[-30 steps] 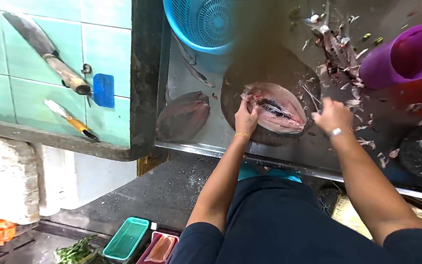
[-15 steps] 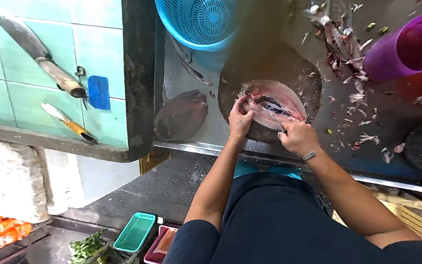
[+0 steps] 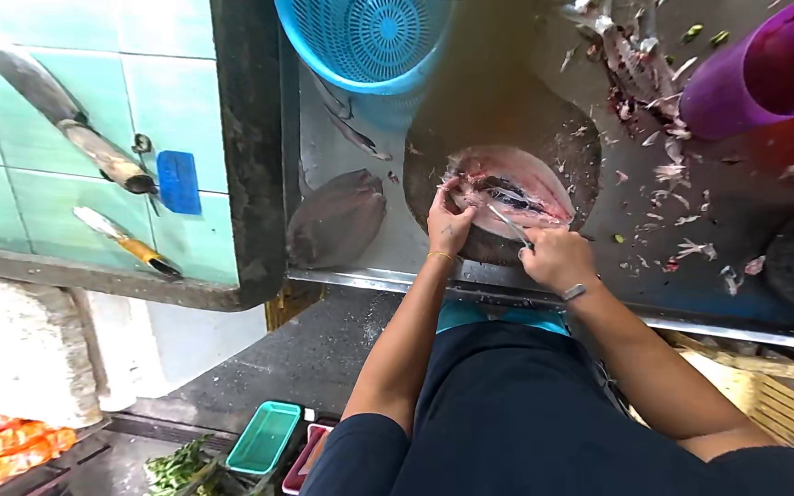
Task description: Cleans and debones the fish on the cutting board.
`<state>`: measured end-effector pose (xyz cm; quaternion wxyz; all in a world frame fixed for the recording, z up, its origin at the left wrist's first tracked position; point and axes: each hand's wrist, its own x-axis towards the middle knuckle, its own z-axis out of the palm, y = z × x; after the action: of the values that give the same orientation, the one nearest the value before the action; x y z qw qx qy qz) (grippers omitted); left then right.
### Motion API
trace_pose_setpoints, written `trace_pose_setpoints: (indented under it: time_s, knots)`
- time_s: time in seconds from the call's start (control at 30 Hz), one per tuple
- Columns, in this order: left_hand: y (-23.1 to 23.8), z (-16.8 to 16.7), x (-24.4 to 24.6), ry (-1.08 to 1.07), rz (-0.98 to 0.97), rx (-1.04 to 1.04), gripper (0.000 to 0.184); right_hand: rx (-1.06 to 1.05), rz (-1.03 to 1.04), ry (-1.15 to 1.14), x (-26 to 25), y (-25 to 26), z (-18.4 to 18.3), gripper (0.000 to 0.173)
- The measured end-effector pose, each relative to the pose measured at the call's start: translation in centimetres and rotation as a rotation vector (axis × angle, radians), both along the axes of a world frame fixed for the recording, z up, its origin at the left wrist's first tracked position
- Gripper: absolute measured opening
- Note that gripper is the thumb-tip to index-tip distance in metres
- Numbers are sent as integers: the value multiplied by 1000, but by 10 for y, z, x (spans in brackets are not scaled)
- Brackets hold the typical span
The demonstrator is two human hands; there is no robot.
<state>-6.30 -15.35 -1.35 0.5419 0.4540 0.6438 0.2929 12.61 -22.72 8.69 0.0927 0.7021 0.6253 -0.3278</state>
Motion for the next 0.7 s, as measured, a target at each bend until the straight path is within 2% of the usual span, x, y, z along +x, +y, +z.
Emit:
trace_pose_setpoints:
  time_s: [0.13, 0.27, 0.4, 0.53, 0.63, 0.7]
  knots:
    - [-4, -1, 1, -58, 5, 6, 72, 26, -31, 33, -7, -5, -8, 35]
    - [-2, 3, -1, -46, 0, 4, 71, -23, -50, 22, -3, -8, -1, 25]
    - [-4, 1, 3, -63, -2, 17, 74, -29, -63, 52, -6, -8, -10, 36]
    - [0, 0, 0, 16, -23, 10, 75, 8, -73, 44, 1, -12, -2, 25]
    - [1, 0, 2, -26, -26, 12, 76, -31, -77, 49, -4, -7, -3, 34]
    - [-1, 0, 1, -37, -26, 16, 76, -47, -56, 48, -8, -5, -9, 31]
